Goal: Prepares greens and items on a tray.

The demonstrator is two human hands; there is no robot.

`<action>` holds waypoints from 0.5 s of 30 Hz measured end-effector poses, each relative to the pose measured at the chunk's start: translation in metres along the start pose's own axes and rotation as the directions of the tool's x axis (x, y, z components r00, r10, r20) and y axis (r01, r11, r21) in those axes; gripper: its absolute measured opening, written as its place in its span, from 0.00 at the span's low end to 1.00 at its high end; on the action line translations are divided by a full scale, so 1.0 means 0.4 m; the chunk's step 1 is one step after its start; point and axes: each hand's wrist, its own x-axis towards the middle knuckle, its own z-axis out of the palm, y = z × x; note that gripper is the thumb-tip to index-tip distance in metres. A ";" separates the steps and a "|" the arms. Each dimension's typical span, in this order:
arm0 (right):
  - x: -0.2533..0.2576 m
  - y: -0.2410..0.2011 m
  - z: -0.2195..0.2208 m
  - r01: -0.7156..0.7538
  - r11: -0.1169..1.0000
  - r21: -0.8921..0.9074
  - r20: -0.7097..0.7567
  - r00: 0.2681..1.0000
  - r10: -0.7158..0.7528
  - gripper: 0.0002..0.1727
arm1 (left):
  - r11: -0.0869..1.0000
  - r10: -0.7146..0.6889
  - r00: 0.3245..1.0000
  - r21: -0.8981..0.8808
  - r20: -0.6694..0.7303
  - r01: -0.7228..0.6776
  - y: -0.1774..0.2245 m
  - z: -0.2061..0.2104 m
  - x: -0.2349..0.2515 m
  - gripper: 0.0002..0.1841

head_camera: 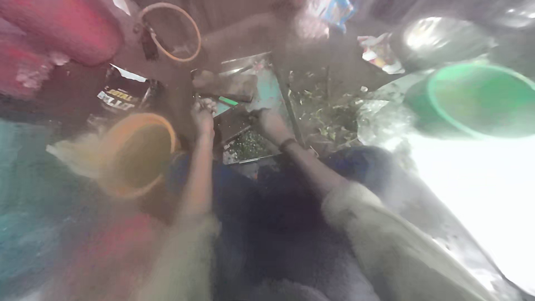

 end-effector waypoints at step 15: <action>0.058 -0.024 0.208 0.245 0.940 -0.237 0.028 0.969 -0.246 0.16 | 0.996 -0.086 0.995 0.026 0.058 0.084 -0.006 0.019 0.025 0.10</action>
